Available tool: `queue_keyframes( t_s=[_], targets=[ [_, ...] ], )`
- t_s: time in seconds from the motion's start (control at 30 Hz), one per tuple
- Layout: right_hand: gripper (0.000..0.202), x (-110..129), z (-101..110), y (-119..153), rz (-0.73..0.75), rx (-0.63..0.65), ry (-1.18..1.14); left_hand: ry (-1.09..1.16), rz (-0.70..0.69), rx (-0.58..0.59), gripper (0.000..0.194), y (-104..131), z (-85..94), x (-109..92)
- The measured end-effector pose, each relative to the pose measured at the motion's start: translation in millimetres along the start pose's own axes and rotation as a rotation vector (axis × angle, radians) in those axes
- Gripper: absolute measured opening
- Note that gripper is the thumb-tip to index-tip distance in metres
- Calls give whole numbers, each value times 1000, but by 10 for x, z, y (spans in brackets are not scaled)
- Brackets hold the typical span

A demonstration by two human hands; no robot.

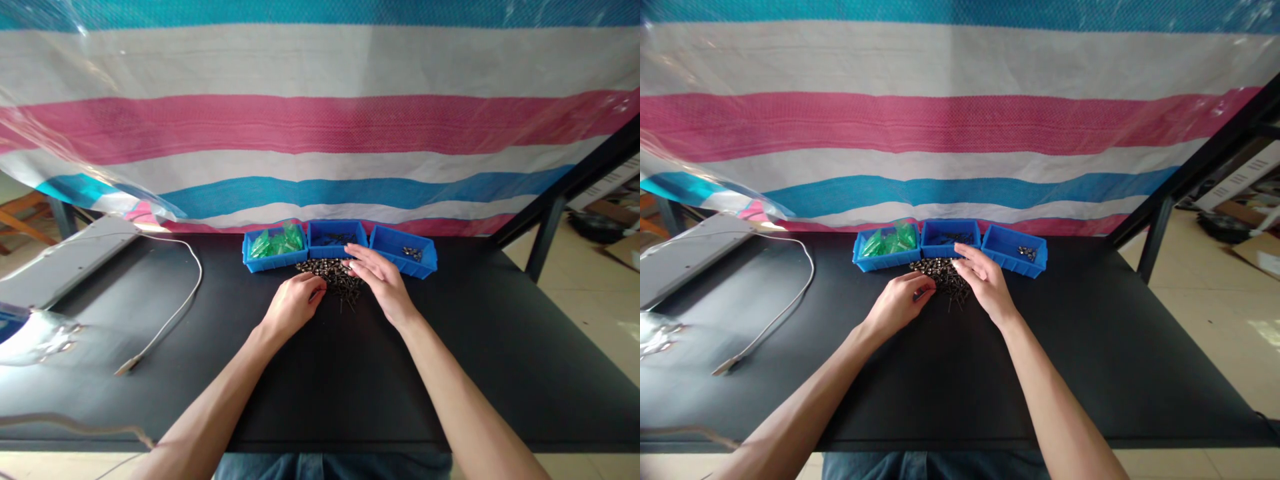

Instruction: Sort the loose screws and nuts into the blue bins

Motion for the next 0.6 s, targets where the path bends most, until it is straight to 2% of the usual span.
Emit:
queue_keyframes(
  t_s=[0.33, 0.6],
  targets=[
    [35, 44, -40, 24, -9, 46, 56, -5, -33, -10, 13, -13, -22, 7],
    [34, 75, -41, 31, -16, 47, 69, 156, -60, -137, 14, -18, 86, -32]
  ],
)
Point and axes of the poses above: each hand's wrist, its own y-axis away from the middle knuckle, its own z-axis out of the back of the hand, x = y × z, the point moved 6 cm from there along -y, towards the middle knuckle, and after that the axes turned 8 degrees about y, right-handed, at the moved point
